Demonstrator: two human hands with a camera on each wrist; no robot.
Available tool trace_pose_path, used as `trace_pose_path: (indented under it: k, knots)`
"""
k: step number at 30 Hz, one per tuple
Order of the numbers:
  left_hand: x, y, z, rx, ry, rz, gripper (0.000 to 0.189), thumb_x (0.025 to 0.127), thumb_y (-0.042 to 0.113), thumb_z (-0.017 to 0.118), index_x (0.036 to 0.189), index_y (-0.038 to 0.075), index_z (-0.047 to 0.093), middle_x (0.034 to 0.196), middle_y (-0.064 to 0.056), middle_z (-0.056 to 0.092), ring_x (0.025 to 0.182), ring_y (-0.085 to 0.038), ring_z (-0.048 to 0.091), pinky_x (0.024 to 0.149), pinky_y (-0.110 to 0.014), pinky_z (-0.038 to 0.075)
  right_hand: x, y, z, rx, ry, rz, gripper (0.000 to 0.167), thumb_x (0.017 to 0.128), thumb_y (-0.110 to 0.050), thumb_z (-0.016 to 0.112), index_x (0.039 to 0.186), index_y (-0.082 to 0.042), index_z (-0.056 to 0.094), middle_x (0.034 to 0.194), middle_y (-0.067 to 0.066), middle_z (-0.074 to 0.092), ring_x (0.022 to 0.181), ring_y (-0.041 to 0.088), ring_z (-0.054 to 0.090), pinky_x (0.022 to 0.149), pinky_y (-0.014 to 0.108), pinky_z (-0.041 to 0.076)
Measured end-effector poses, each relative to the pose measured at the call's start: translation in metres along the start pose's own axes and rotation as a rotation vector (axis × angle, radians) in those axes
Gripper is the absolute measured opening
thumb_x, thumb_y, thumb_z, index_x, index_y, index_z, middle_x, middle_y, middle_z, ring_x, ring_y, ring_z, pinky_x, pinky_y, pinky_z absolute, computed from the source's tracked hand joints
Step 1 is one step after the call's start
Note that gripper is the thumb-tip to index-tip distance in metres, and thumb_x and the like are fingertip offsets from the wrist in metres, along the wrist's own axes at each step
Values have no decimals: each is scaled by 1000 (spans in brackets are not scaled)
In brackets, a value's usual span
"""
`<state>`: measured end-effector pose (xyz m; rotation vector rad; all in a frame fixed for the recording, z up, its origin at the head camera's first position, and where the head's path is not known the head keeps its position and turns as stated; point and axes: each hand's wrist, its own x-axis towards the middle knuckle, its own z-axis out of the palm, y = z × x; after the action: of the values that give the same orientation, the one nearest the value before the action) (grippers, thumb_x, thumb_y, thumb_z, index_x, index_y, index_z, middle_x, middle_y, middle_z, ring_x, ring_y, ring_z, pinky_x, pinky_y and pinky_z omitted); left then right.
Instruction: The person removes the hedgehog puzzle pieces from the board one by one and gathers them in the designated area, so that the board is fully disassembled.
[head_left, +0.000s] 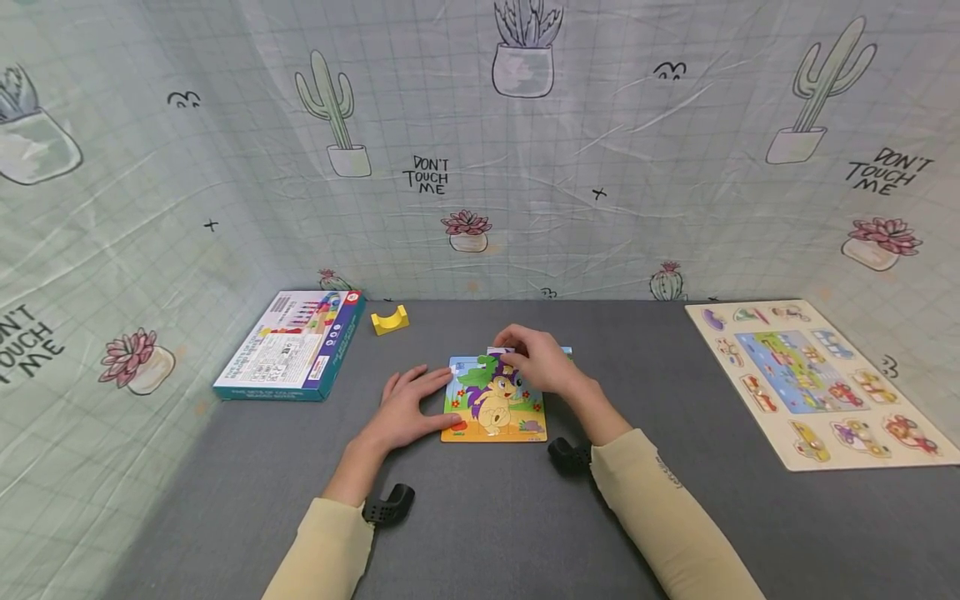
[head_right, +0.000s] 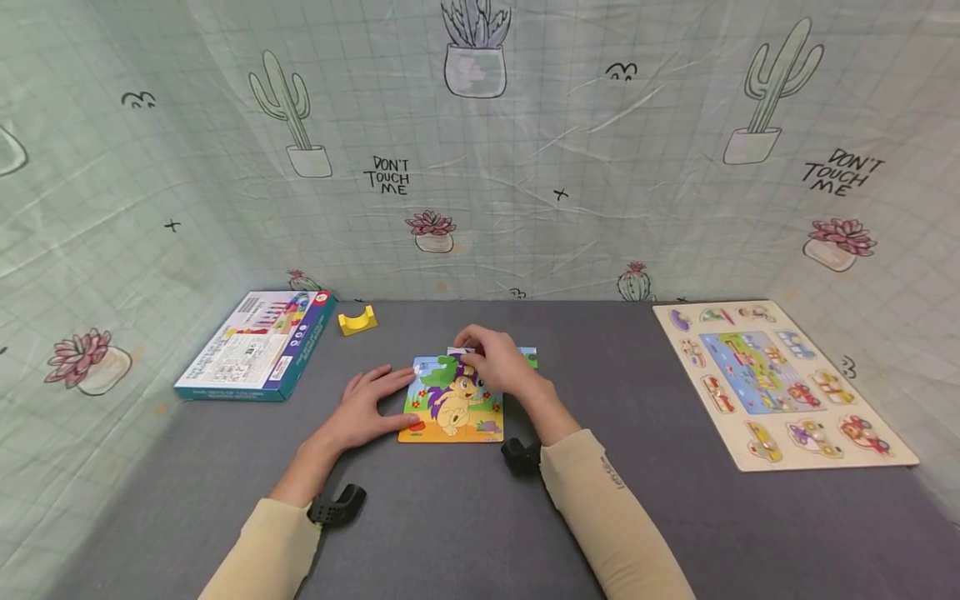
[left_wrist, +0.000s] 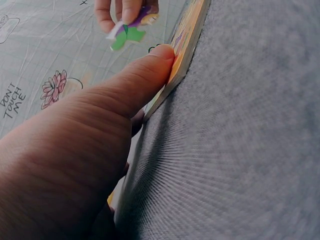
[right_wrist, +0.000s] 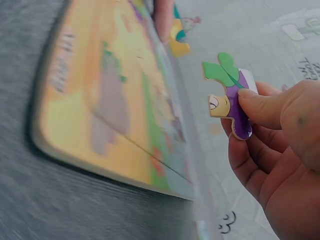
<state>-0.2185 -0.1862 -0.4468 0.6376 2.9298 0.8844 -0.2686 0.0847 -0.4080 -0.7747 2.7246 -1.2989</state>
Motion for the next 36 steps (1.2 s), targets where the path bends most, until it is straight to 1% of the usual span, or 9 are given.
trace_pose_path:
  k: [4, 8, 11, 18, 25, 32, 36]
  knots:
    - [0, 0, 0, -5, -6, -4, 78, 86, 51, 77, 150, 15, 52, 153, -3, 47, 147, -36, 26, 115, -64, 4, -1, 0, -10, 18, 5, 10, 15, 101, -7, 63, 116, -9, 66, 101, 4, 67, 75, 19, 55, 68, 35, 48]
    - [0, 0, 0, -8, -7, -1, 78, 85, 51, 78, 150, 15, 52, 154, -3, 47, 147, -36, 25, 115, -64, 4, -4, 5, -20, 3, 9, 22, 15, 101, -7, 63, 115, -8, 66, 100, 5, 66, 76, 20, 55, 69, 35, 48]
    - [0, -1, 0, -8, -6, 6, 78, 85, 50, 78, 150, 14, 52, 154, -3, 47, 147, -36, 25, 115, -64, 4, -6, 10, -27, -17, 11, 40, 15, 101, -8, 63, 116, -8, 66, 101, 5, 66, 78, 20, 55, 71, 35, 48]
    - [-1, -1, 1, -7, 3, 15, 77, 85, 49, 78, 149, 14, 52, 153, -3, 48, 147, -37, 26, 115, -64, 5, -17, 25, -45, -44, 9, 64, 16, 100, -6, 64, 115, -6, 66, 103, 8, 67, 79, 21, 55, 68, 36, 47]
    - [-2, -1, 1, -7, 4, 3, 79, 85, 51, 78, 149, 14, 52, 153, -2, 48, 147, -36, 26, 115, -64, 4, -26, 44, -56, -78, 9, 90, 16, 99, -5, 64, 115, -4, 66, 106, 10, 67, 84, 23, 56, 74, 38, 47]
    - [-2, 0, 1, -6, 6, 10, 78, 85, 51, 78, 149, 14, 53, 153, -2, 48, 147, -36, 26, 115, -64, 5, -36, 58, -68, -95, 32, 105, 16, 99, -3, 64, 115, -3, 66, 110, 14, 67, 88, 26, 58, 77, 41, 49]
    - [-1, 0, 0, -11, 12, 20, 77, 85, 48, 79, 149, 14, 53, 153, -3, 48, 147, -36, 27, 115, -64, 5, -39, 66, -75, -95, 38, 114, 16, 99, -2, 62, 115, -3, 66, 111, 15, 67, 93, 28, 59, 80, 43, 49]
